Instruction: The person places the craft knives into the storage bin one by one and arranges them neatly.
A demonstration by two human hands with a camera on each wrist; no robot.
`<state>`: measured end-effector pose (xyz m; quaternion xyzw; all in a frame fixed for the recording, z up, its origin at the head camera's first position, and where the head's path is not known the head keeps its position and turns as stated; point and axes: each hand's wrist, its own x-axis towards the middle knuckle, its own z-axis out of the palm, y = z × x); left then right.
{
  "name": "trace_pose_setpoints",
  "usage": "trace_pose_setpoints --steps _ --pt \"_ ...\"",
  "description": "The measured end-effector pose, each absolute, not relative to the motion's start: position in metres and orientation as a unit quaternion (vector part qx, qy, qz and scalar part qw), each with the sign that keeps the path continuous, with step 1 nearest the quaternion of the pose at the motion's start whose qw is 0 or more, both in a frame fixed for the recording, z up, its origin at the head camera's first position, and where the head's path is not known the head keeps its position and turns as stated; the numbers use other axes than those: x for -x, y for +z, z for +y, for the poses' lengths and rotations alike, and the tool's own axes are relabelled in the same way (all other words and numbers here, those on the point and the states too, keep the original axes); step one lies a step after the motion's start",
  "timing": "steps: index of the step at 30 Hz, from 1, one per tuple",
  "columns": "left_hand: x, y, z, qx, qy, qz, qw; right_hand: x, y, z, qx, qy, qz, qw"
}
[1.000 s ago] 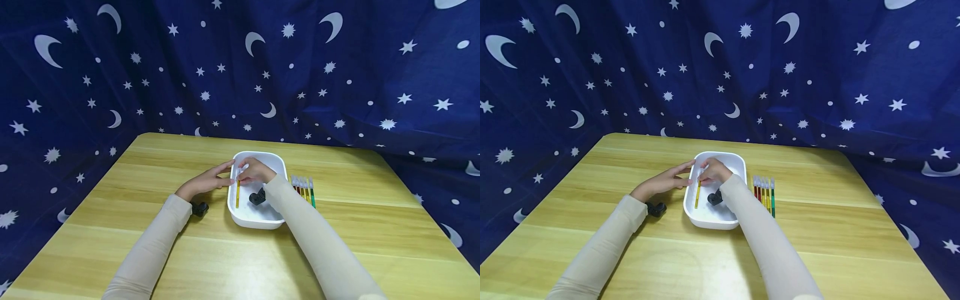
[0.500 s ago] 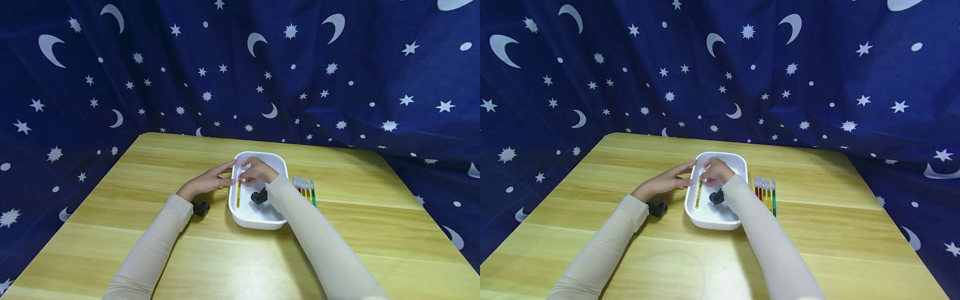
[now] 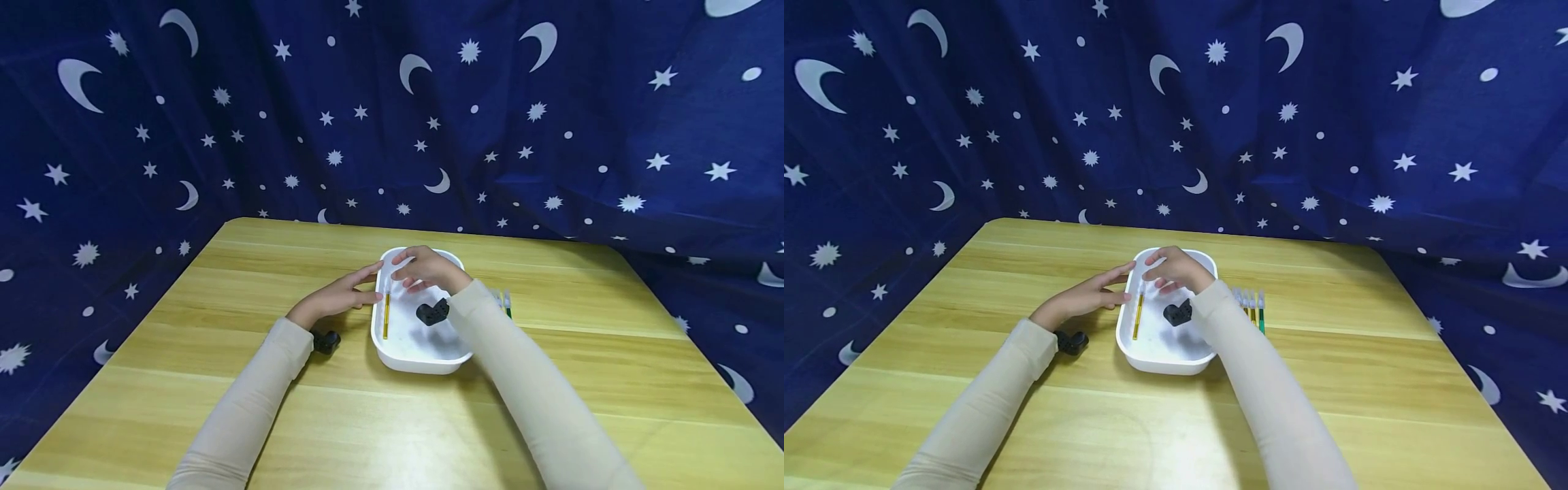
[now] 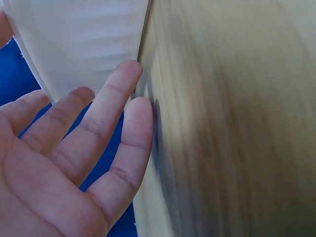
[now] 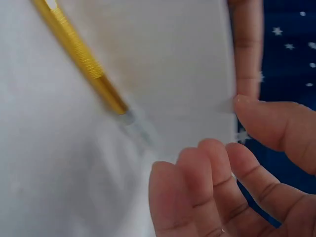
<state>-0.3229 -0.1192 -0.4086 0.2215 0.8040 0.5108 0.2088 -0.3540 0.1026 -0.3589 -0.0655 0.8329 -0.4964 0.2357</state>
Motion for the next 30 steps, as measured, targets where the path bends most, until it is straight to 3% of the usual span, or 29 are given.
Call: trace_pose_setpoints --steps 16,30 --pt "0.324 -0.409 -0.120 -0.226 0.512 0.801 0.212 0.340 -0.333 0.128 0.186 -0.502 0.810 0.240" --pt "0.324 -0.409 -0.119 -0.219 0.515 0.801 0.212 0.314 -0.318 0.150 0.230 -0.542 0.785 0.192"
